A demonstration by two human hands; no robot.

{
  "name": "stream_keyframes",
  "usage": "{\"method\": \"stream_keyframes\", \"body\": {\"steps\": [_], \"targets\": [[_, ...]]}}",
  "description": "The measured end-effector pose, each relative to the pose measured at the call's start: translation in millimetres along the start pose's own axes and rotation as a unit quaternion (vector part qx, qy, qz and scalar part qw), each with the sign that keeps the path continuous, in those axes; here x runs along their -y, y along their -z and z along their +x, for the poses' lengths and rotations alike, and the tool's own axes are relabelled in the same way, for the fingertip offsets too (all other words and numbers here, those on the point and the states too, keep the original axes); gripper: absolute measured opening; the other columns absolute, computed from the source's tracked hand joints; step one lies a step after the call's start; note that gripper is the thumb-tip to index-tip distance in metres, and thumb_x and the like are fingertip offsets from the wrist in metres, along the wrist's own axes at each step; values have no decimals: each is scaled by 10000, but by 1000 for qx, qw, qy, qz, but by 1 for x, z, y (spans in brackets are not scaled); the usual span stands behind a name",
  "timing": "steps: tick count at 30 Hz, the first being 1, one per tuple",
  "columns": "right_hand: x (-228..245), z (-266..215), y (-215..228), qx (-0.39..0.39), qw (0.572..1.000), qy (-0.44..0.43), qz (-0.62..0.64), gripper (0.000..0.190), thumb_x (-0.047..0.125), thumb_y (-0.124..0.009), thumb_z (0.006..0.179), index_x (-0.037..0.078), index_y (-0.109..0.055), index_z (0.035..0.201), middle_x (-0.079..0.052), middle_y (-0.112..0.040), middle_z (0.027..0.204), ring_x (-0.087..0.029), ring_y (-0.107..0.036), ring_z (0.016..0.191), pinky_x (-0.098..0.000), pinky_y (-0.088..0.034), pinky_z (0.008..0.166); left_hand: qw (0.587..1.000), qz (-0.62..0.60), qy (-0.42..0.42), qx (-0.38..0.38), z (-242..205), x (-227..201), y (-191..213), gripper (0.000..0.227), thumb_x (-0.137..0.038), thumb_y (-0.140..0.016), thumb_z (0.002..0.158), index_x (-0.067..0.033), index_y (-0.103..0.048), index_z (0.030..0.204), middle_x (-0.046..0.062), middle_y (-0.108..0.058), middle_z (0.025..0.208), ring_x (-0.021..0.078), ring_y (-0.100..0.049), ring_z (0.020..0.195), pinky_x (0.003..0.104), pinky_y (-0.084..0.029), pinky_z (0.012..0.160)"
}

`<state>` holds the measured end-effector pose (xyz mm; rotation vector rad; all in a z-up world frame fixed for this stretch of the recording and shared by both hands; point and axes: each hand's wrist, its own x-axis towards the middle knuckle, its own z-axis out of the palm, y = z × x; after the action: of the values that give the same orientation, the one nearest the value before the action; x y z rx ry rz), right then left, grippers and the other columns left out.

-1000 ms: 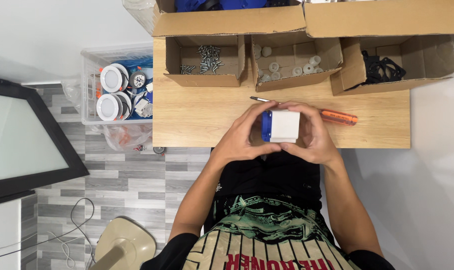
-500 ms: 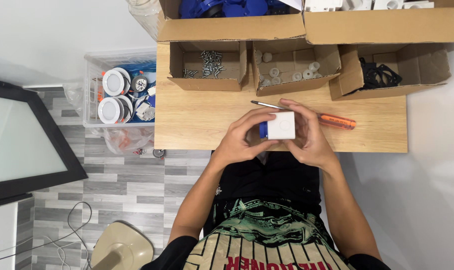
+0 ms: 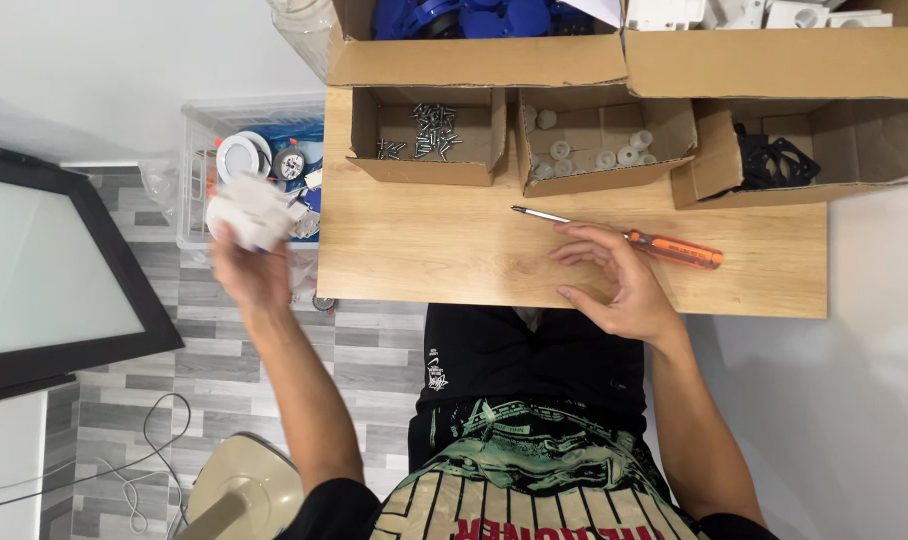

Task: The person assembles a small blue electrical component by inserting a screw and tightening it with a screwdriver. They then attach a white plastic cover to the component. The person repeats this assembly process with a second blue component, using the same tools and parts.

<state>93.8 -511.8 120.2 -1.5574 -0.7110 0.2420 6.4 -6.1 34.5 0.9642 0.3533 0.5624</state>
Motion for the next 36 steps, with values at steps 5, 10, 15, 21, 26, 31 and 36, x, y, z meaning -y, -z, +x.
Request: {"method": "stream_keyframes", "body": {"steps": [5, 10, 15, 21, 26, 31, 36], "targets": [[-5, -1, 0, -6, 1000, 3, -8, 767, -79, -842, 853, -16, -488, 1531, -200, -707, 1353, -273, -757, 1153, -450, -589, 1077, 975, -53, 68, -205, 43, -16, 22, 647, -510, -799, 927, -116, -495, 1340, 159, -549, 1307, 330, -734, 1079, 384, -688, 790], [-4, 0, -1, -8, 1000, -8, -11, 734, -74, -838, 863, -9, -515, 1518, -201, -725, 1335, -260, -757, 1132, -456, -591, 1071, 954, -102, 146, -242, 76, 68, 107, 557, -370, -828, 977, -146, -424, 1289, 192, -428, 1314, 452, -739, 1026, 448, -706, 780], [-7, -1, -1, -11, 1000, -4, -8, 700, -80, -840, 854, -24, -549, 1489, -225, -705, 1396, -282, -763, 1149, -467, -595, 1064, 952, -47, 190, -236, 87, 128, 125, 462, -304, -817, 1008, -119, -445, 1210, 149, -480, 1244, 472, -757, 1063, 458, -738, 851], [-7, -3, -2, -15, 1000, 4, -9, 626, -90, -835, 857, -45, -601, 1435, -217, -709, 1369, -287, -768, 1145, -462, -609, 1045, 953, 52, 162, -252, 115, 161, 140, 478, -291, -853, 978, -147, -515, 1284, 106, -475, 1221, 394, -701, 1093, 532, -710, 955], [-6, -4, 0, -11, 1000, 12, -8, 576, -85, -833, 862, -59, -635, 1402, -220, -706, 1328, -306, -772, 1142, -471, -618, 1032, 954, 100, 167, -230, 129, 164, 130, 754, -291, -876, 1014, -153, -422, 1600, 143, -504, 1275, 347, -707, 1106, 591, -683, 1033], [0, -3, 1, -10, 1000, 10, -11, 512, -57, -824, 888, -49, -663, 1374, -212, -720, 1292, -296, -766, 1137, -458, -613, 1029, 956, 152, 156, -197, 157, 182, 127, 832, -333, -916, 1020, -107, -413, 1643, 230, -491, 1433, 410, -612, 1296, 629, -588, 1106], [0, -5, 2, -13, 1000, 6, -9, 475, -48, -823, 893, -40, -686, 1348, -209, -727, 1295, -293, -765, 1138, -454, -614, 1028, 955, 219, 141, -142, 162, 180, 106, 819, -344, -928, 1033, -37, -471, 1640, 315, -445, 1591, 461, -516, 1472, 620, -511, 1176]]}}
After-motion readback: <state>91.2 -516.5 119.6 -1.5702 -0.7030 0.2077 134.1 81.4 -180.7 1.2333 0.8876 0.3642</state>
